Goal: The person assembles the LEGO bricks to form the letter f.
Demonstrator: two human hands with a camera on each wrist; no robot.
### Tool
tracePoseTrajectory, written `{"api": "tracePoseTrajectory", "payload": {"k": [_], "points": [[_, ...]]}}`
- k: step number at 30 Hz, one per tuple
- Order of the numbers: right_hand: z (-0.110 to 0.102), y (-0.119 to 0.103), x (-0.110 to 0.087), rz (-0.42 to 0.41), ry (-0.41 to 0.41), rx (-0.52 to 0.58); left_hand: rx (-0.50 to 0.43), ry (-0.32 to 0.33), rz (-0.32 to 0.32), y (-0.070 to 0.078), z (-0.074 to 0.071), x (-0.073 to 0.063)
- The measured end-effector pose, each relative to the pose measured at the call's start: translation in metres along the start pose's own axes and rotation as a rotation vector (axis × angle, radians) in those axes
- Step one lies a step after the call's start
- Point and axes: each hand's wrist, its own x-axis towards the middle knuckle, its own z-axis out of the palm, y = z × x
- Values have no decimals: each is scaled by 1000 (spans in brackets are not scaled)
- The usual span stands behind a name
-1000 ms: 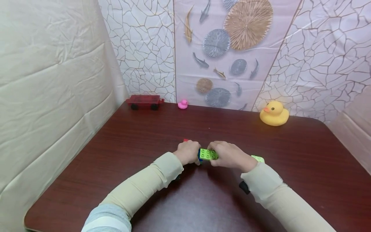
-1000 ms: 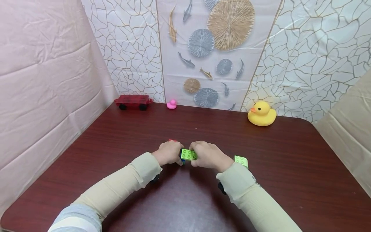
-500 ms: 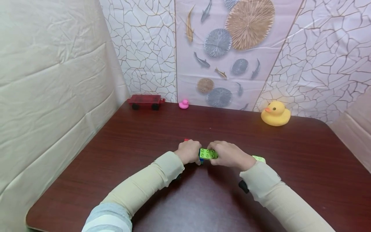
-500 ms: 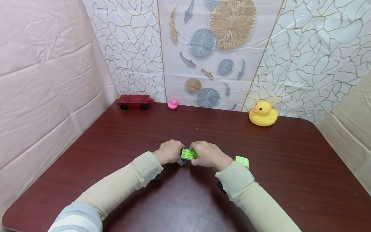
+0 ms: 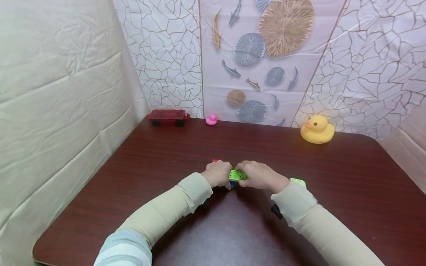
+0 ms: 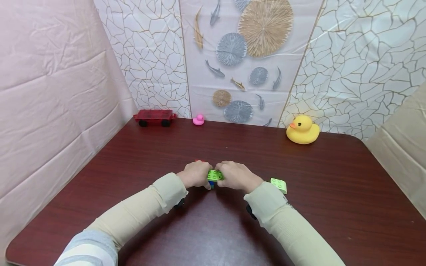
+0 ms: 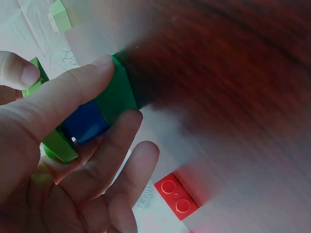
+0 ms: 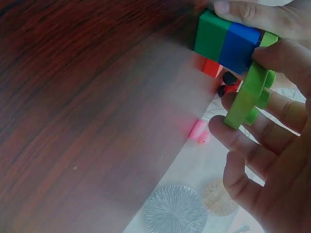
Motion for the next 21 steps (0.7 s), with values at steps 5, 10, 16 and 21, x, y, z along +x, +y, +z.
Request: {"api": "tracePoseTrajectory", "payload": {"k": [5,10,16,21], "points": [[1,0,3,0,-5,-11,4,-8,2,0,-1,1],[1,0,5,8,-8,4,-2,-7,0,0,0,1],[1,-3,7,-13,-4,9,-15,-23,-10,0,1,2],[1,-2,10,-26,5,20,-16,-17,-15,-1,1,3]]}}
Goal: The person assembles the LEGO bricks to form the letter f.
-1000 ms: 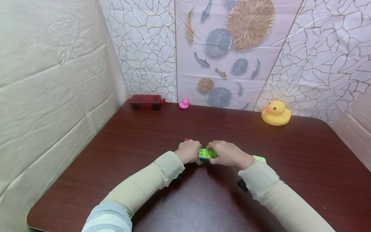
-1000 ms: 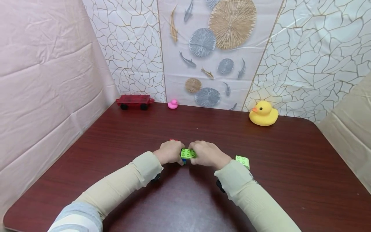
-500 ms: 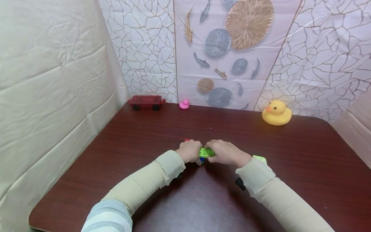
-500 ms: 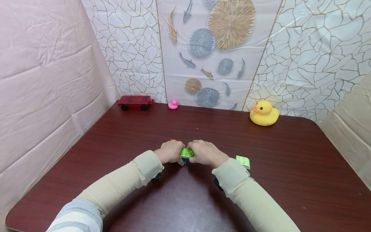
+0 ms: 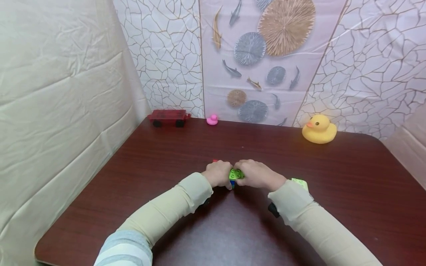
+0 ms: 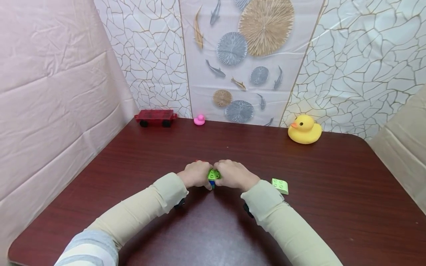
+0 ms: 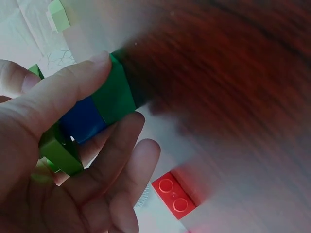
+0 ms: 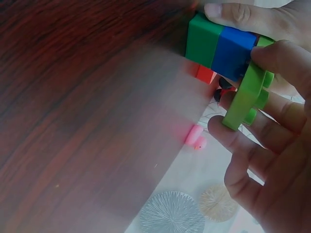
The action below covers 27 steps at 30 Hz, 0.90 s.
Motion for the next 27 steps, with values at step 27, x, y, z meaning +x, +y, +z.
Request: {"api": "tracePoseTrajectory", "payload": {"k": [27], "points": [[-1,1,3,50,-42,160,-38,18,34,3,-19,-11]]}}
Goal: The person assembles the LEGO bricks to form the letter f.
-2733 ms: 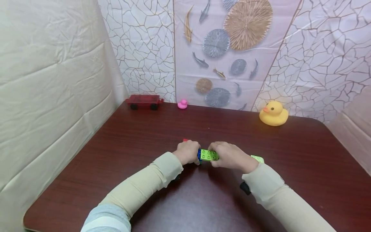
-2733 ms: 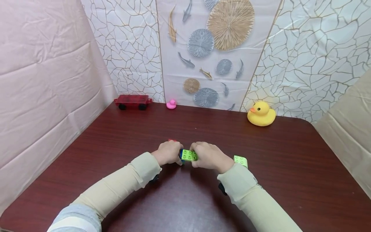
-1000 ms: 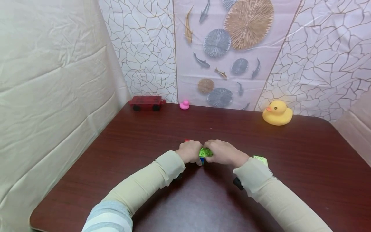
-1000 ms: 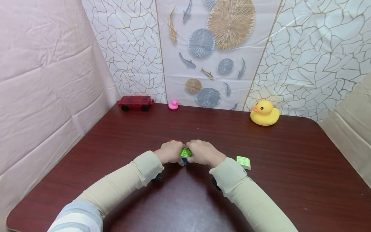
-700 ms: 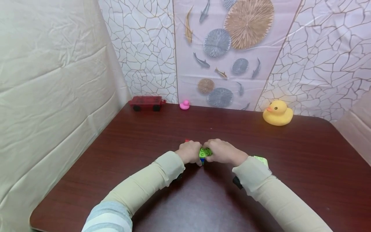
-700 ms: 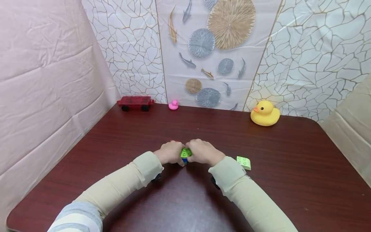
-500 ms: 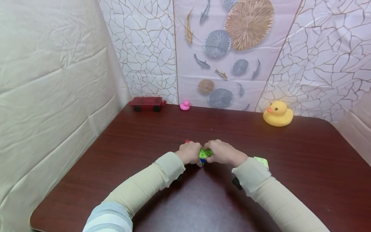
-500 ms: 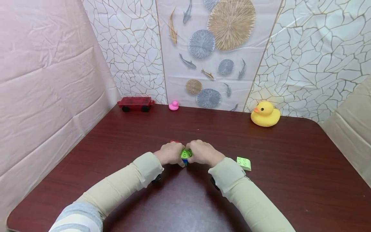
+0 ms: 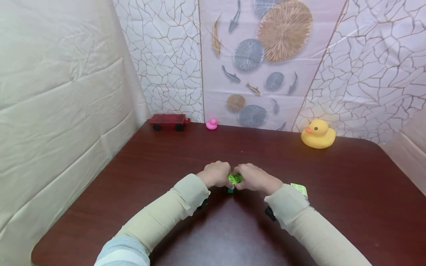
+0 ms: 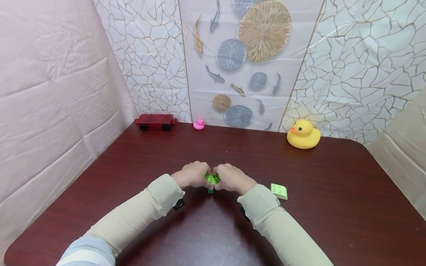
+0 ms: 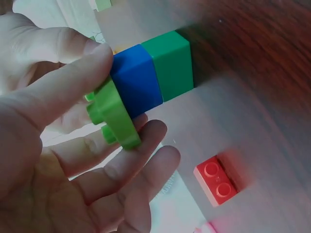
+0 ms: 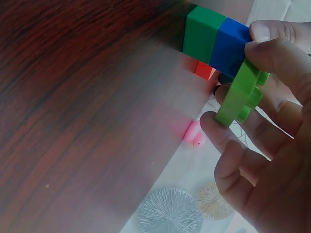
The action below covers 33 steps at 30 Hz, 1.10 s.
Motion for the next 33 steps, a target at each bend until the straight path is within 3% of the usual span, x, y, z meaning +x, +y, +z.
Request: {"api": "tracePoseTrajectory", "payload": {"k": [12,24,27,33], "points": [[4,6,-6,13,35,97,17,7,-23,5,0,-1],[3,4,-11,-10,30,74,88,-28,-29,8,-4,-2],[1,8,-13,15,26,109,93,-25,-27,8,-5,-3],[4,23,-20,141,57,255,100,-49,-45,-1,-6,-8]]}}
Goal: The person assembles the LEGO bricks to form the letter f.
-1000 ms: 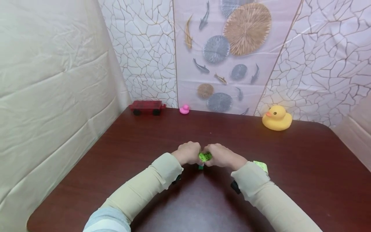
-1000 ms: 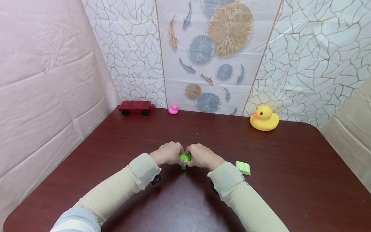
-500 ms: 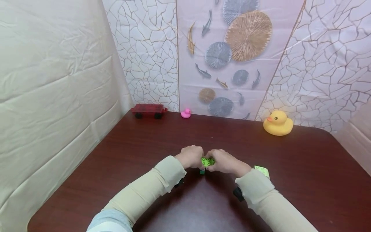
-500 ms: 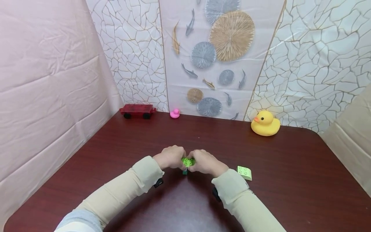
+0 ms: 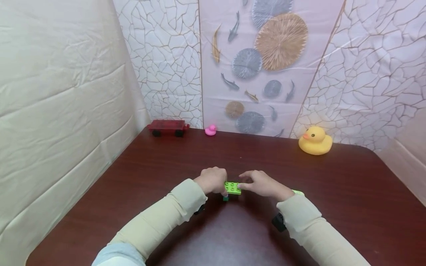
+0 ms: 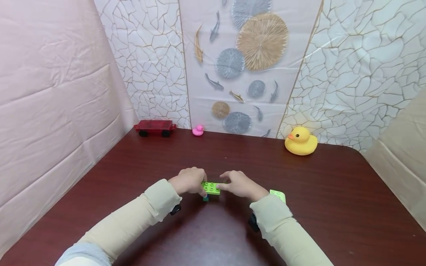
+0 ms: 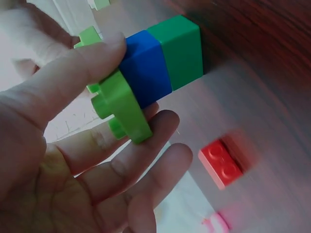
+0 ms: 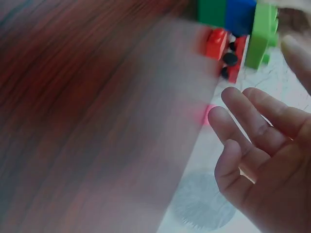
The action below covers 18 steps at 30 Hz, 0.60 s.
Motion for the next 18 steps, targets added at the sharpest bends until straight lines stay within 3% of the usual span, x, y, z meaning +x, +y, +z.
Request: {"api": "tracePoseTrajectory", "payload": {"k": [4,11,18], "points": [[-2,9,-3,37,2,7,-1,-1,-24,-12,-1,-3],[-1,16,-1,0,0,-6,13,1,-88,-37,-7,-9],[7,10,9,-27,-12,-39,-15,-1,-143,-64,-13,-12]]}}
